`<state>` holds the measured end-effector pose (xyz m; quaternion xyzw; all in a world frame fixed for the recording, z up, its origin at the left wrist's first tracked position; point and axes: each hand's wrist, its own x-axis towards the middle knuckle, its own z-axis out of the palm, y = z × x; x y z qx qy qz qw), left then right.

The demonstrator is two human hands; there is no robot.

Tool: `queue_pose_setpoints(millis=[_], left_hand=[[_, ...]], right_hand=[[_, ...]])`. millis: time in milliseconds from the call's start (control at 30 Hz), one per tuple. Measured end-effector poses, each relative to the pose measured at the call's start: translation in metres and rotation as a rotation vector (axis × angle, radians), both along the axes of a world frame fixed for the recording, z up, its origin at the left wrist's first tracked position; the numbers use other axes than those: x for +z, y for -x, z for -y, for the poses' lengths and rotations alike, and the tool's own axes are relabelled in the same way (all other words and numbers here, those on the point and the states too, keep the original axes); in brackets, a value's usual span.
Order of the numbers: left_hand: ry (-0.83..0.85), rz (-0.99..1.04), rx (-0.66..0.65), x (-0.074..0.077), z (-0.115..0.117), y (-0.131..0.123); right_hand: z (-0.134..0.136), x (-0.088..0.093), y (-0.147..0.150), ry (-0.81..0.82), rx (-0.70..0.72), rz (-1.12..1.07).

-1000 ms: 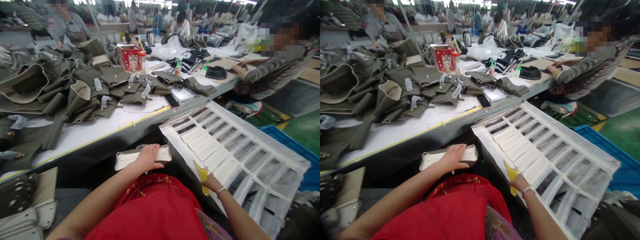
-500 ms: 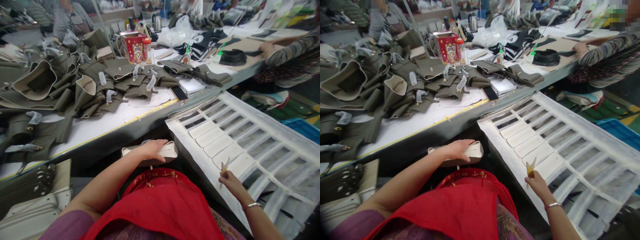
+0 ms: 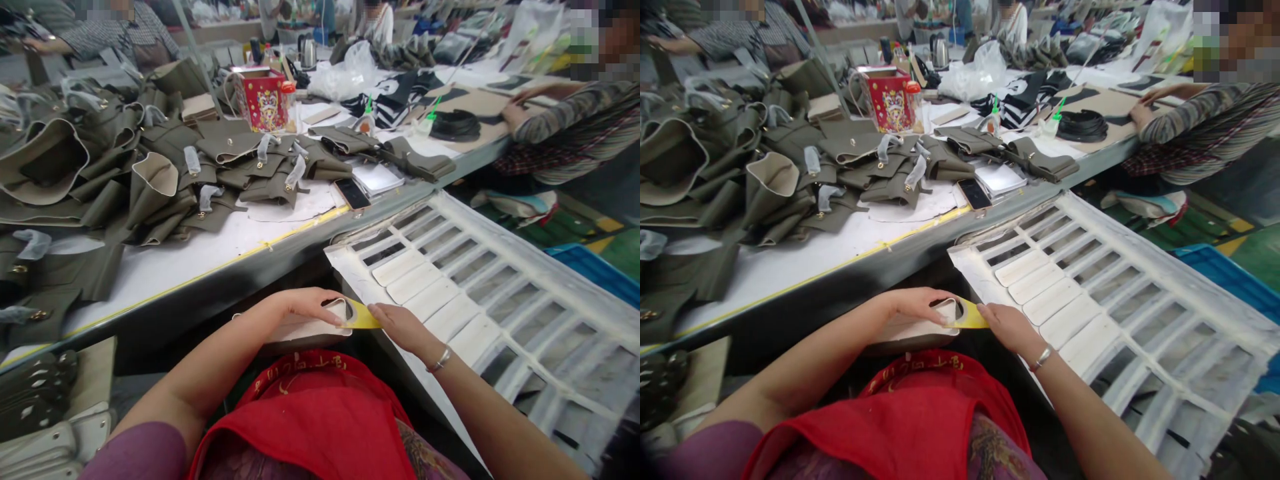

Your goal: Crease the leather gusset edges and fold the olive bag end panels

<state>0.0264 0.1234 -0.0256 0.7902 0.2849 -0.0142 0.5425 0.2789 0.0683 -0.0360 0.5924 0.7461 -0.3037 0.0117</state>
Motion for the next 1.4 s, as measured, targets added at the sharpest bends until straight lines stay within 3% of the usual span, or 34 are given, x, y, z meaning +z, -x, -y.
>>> queue_pose_setpoints(millis=[133, 267, 333, 400, 500, 633, 700, 867, 1033, 1233, 1400], left_hand=[[0.192, 0.087, 0.028, -0.014, -0.013, -0.002], [0.304, 0.080, 0.159, -0.016, -0.012, 0.001], [0.321, 0.002, 0.257, -0.013, -0.011, 0.001], [0.349, -0.050, 0.329, -0.009, -0.010, -0.001], [0.409, -0.034, 0.404, -0.007, -0.008, -0.003], [0.483, 0.002, 0.421, -0.010, -0.006, -0.006], [0.483, 0.008, 0.416, -0.011, -0.006, -0.007], [0.568, 0.048, 0.470, -0.014, -0.007, -0.006], [0.663, 0.081, 0.544, -0.022, -0.011, -0.006], [0.893, 0.164, 0.736, -0.026, -0.022, -0.010], [0.821, 0.140, 0.776, -0.022, -0.020, -0.012]], right_hand=[[-0.019, 0.011, 0.014, -0.001, 0.107, 0.117], [-0.019, 0.025, -0.002, 0.137, 0.211, -0.153], [-0.017, 0.032, -0.014, 0.187, 0.171, -0.230], [-0.017, 0.038, -0.024, 0.240, 0.045, -0.246], [-0.022, 0.044, -0.027, 0.434, -0.100, -0.341], [-0.037, 0.040, -0.013, 0.713, -0.034, -0.489], [-0.047, 0.035, -0.004, 0.741, 0.073, -0.454], [-0.067, 0.030, 0.021, 0.374, 0.300, -0.122], [-0.065, 0.022, 0.049, 0.062, 0.242, 0.284], [-0.063, 0.006, 0.058, -0.110, 0.356, 0.334], [-0.064, 0.003, 0.055, -0.208, 0.400, 0.332]])
